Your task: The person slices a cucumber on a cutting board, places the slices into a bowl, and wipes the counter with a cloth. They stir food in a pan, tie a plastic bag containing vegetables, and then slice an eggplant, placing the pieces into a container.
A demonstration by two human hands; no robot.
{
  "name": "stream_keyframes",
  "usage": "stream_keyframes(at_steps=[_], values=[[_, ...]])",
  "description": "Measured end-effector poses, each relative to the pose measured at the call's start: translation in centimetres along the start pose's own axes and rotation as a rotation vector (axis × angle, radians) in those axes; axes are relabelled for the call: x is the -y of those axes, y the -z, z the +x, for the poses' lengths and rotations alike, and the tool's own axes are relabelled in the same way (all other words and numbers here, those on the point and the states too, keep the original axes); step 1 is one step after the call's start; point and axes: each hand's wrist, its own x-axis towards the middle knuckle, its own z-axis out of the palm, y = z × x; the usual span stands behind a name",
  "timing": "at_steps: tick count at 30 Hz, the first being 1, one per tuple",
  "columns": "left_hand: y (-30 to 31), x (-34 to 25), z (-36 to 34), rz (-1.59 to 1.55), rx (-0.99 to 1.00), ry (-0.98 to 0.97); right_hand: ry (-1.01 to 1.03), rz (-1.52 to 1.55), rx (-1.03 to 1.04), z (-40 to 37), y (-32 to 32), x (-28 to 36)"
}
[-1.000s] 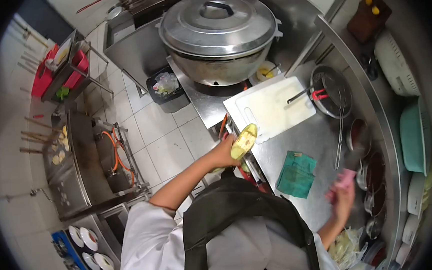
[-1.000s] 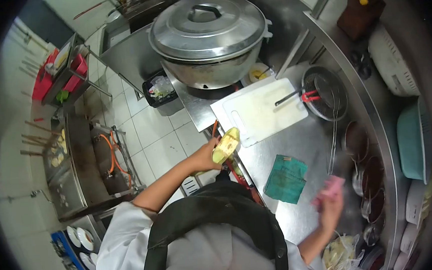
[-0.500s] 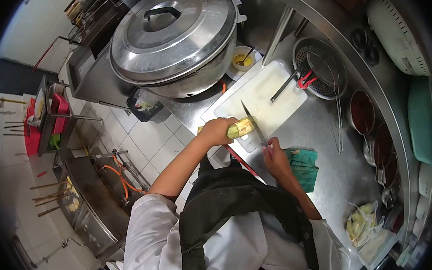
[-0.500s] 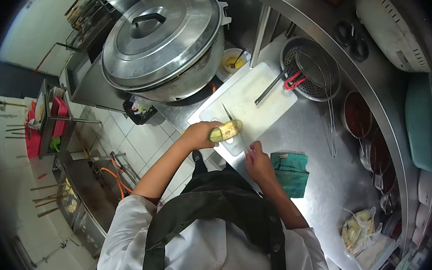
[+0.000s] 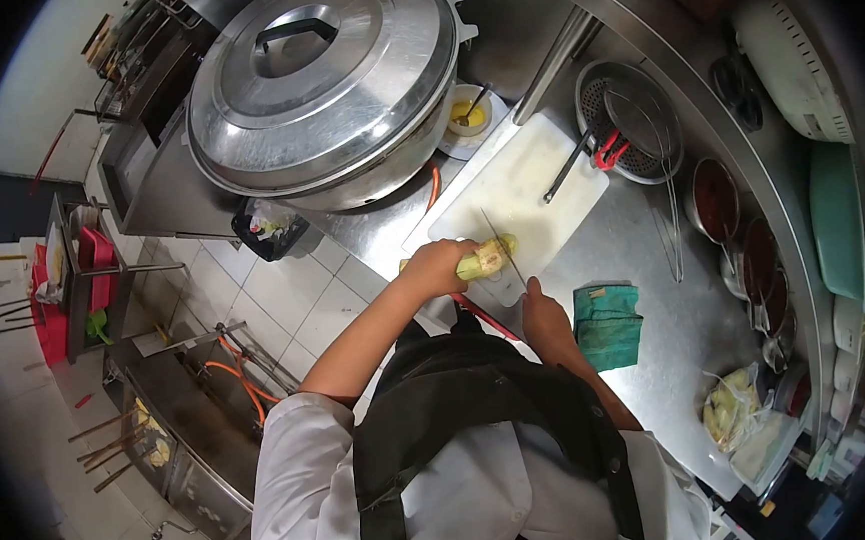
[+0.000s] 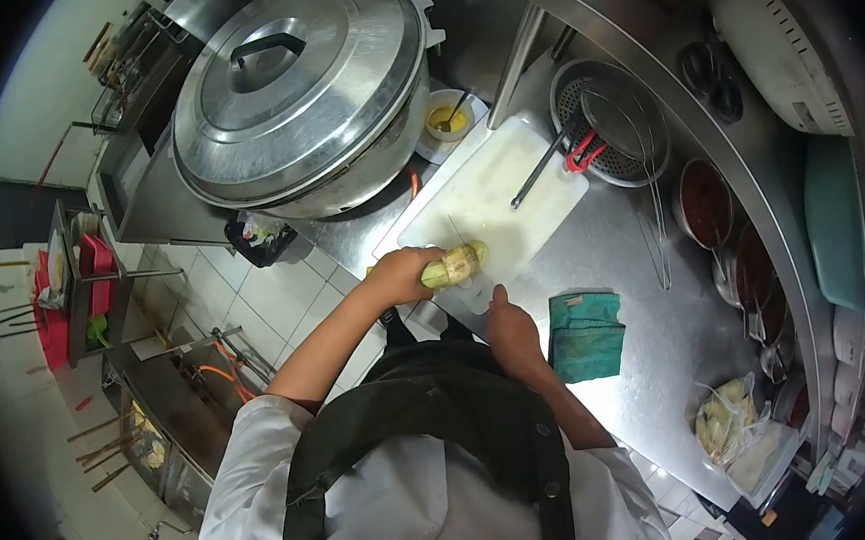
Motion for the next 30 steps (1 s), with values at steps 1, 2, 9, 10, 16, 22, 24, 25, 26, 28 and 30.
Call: stream_keyframes(at_steps=[1, 2, 9, 10, 16, 22, 24, 25, 26, 28, 30], values=[[0.1, 0.1, 0.1, -0.003, -0.002, -0.003, -0.005, 0.002, -0.004, 0.2, -0.1, 0.1], [0.2, 0.2, 0.1, -0.007, -0.002, -0.004, -0.01, 0.004, -0.006, 0.4, -0.1, 0.1], [0.9, 0.2, 0.3, -0.08, 0.03, -0.021, -0.022, 0.018, -0.005, 3.8, -3.4, -2.6], [1.0, 0.0, 0.2, -0.083, 0.019, -0.025, -0.018, 0.014, -0.024, 4.0, -3.8, -2.9], [0.7, 1.3, -2.8, -0.361, -0.102, -0.02, 0.067, 0.197, -0.154, 3.4, -1.4, -3.2], [0.4, 3.0, -10.2, -0.712, -0.267, 0.003, 0.383, 0.206, -0.419, 6.6, 0.4, -1.3], [0.0, 4.1, -13.1, -0.672, -0.334, 0.077, 0.435, 0.131, -0.365, 8.6, -0.1, -1.1], [-0.2, 4.8, -14.7, -0.762, -0.365, 0.098, 0.461, 0.05, -0.346, 8.9, -0.4, -1.1], [-0.6, 5.6, -16.3, -0.857, -0.39, 0.111, 0.453, 0.092, -0.327, 9.3, -0.7, -1.0], [-1.8, 7.8, -19.7, -0.94, -0.496, 0.207, 0.432, 0.052, -0.337, 9.0, -0.7, -0.2], [-3.2, 10.2, -23.1, -1.064, -0.596, 0.295, 0.318, 0.042, -0.264, 8.0, -1.3, 1.3]])
